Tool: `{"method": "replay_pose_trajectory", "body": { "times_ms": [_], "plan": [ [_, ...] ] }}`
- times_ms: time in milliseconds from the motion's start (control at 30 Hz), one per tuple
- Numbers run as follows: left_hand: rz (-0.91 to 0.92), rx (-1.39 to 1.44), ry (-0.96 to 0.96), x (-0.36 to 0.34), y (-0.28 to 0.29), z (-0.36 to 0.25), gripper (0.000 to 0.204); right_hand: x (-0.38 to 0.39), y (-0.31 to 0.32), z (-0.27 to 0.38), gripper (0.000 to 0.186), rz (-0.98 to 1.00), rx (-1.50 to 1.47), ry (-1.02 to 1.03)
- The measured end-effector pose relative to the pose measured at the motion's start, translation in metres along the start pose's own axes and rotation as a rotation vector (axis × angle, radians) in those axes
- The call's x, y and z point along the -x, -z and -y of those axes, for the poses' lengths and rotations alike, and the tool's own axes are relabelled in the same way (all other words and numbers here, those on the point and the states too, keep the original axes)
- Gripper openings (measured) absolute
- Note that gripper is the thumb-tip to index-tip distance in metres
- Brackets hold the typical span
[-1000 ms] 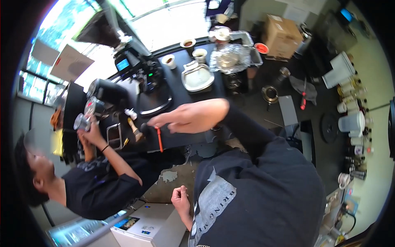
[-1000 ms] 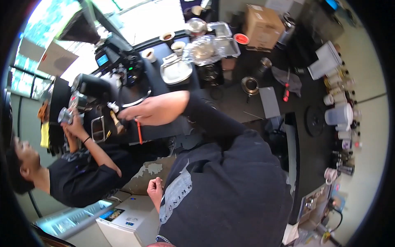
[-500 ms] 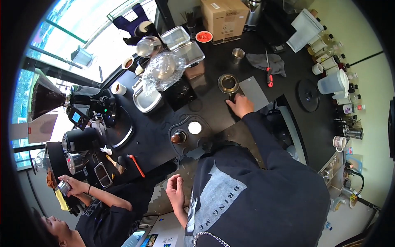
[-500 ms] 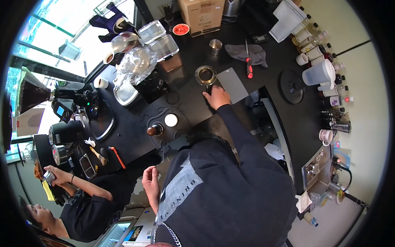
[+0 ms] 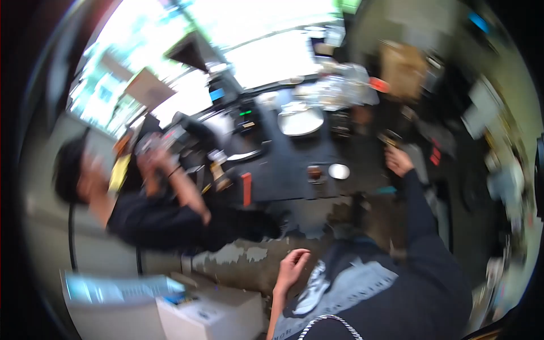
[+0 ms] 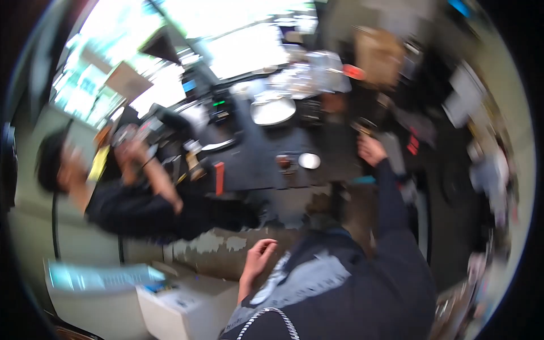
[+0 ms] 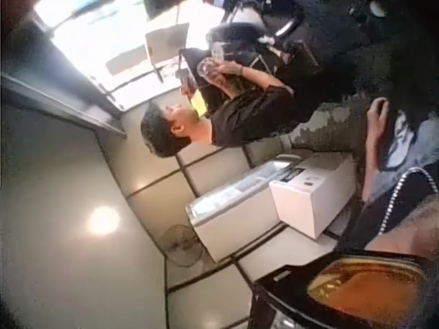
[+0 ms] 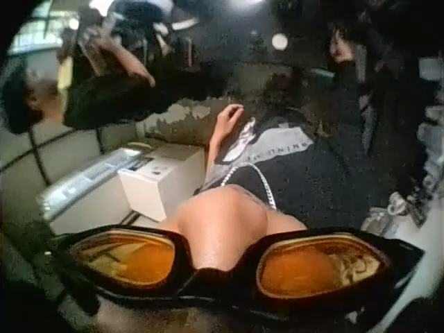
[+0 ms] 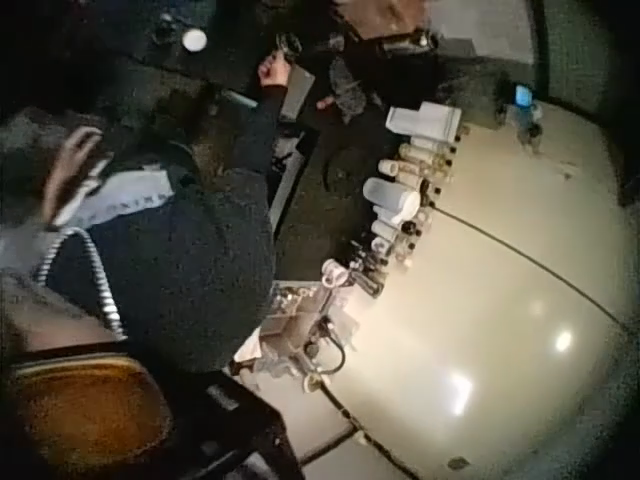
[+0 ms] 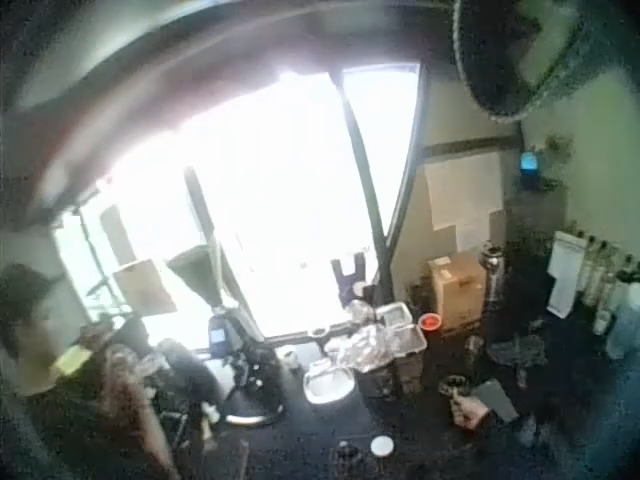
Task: Using a screwdriver to repair or maintain a component of a coffee machine at a brewing station.
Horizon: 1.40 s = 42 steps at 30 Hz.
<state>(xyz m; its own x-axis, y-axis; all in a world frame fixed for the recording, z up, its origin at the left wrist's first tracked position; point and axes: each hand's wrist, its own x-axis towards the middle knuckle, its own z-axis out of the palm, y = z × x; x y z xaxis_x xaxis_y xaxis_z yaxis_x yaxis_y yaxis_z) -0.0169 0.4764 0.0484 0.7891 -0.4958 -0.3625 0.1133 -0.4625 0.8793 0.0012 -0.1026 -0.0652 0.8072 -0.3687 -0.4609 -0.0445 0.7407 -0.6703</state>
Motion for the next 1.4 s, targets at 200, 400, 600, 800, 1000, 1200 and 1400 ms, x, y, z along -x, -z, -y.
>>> {"method": "replay_pose_trajectory", "body": {
  "times_ms": [200,400,600,800,1000,1200,1400],
  "plan": [
    [-0.173,0.101,-0.050,0.069,-0.010,0.001,0.029,-0.030,0.024,-0.003,0.023,-0.248,0.432,-0.078],
    [-0.309,0.135,0.052,0.121,-0.025,0.028,0.030,-0.047,0.000,-0.021,0.022,-0.394,0.309,-0.096],
    [-0.416,0.233,0.053,0.132,-0.025,0.059,0.026,-0.043,0.005,-0.004,0.012,0.086,-0.115,0.117],
    [-0.390,0.377,0.066,0.125,-0.025,0.064,0.022,0.039,-0.082,-0.027,0.022,-0.032,0.224,0.341],
    [-0.146,0.222,-0.022,0.080,-0.022,0.032,0.023,0.162,-0.126,0.009,0.023,0.172,0.139,0.512],
    [-0.025,0.088,-0.154,0.039,-0.022,-0.020,0.022,0.231,-0.162,0.038,0.024,0.594,0.058,0.455],
    [-0.004,0.152,-0.193,0.034,-0.033,-0.027,0.022,0.251,-0.183,0.049,0.027,0.720,0.106,0.449]
  ]
}}
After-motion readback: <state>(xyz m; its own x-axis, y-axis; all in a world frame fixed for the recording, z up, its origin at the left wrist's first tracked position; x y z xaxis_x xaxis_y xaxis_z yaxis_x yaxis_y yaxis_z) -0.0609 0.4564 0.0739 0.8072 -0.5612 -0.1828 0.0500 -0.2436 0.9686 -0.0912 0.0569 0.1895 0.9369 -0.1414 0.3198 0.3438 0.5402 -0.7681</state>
